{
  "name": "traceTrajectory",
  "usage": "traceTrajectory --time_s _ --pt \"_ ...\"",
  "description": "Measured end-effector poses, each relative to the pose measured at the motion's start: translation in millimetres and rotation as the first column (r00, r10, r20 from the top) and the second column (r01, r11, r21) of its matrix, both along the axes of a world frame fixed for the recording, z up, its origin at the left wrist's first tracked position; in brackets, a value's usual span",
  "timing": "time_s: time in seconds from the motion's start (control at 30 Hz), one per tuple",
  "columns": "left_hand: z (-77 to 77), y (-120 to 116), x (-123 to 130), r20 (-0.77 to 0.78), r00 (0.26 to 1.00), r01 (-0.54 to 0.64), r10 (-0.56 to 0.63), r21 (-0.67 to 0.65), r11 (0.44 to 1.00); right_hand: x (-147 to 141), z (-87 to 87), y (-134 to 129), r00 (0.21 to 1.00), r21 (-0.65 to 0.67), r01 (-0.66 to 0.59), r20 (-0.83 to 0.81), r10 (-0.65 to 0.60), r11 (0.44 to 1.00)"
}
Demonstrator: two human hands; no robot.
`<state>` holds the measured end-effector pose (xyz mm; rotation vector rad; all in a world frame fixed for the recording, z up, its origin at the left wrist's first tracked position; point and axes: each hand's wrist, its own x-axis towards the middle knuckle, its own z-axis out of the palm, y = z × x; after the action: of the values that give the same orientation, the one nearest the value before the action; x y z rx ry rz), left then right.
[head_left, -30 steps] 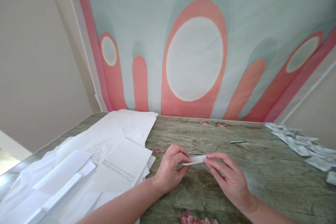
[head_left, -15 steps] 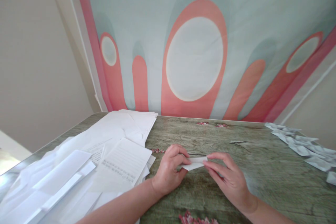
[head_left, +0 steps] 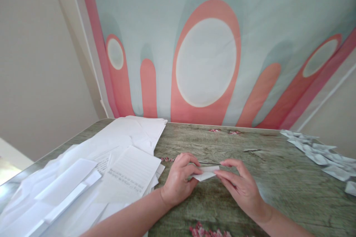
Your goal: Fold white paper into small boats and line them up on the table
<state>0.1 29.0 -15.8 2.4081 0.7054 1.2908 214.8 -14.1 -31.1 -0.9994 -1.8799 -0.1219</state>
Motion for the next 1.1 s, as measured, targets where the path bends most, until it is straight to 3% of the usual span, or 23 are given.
traceTrajectory --time_s 0.17,0.3,0.5,0.7,0.97,1.1 --pt "-2.5 1 0 -0.012 1.0 -0.005 0.005 -0.033 0.999 0 -1.2 1 1.0 -0.047 -0.025 -0.007 0.025 0.999" --pt "0.1 1 1 0.022 0.999 -0.025 0.028 -0.148 0.989 -1 -2.5 5 0.993 -0.138 -0.064 -0.11 0.049 0.988" --pt "0.4 5 3 0.208 0.967 -0.083 0.145 -0.28 0.956 5 -4.9 13 0.971 -0.292 -0.006 -0.229 -0.064 0.956" --pt "-4.6 9 3 0.246 0.96 -0.035 0.131 -0.36 0.932 10 -12.8 21 0.945 -0.418 -0.041 -0.311 -0.1 0.908" --pt "-0.4 10 2 0.229 0.964 -0.048 0.138 -0.361 0.931 10 -12.0 20 0.942 -0.433 -0.059 -0.324 -0.094 0.899" --pt "-3.4 12 1 0.263 0.956 -0.001 0.127 -0.43 0.903 10 -10.5 21 0.944 -0.415 -0.036 -0.312 -0.105 0.909"
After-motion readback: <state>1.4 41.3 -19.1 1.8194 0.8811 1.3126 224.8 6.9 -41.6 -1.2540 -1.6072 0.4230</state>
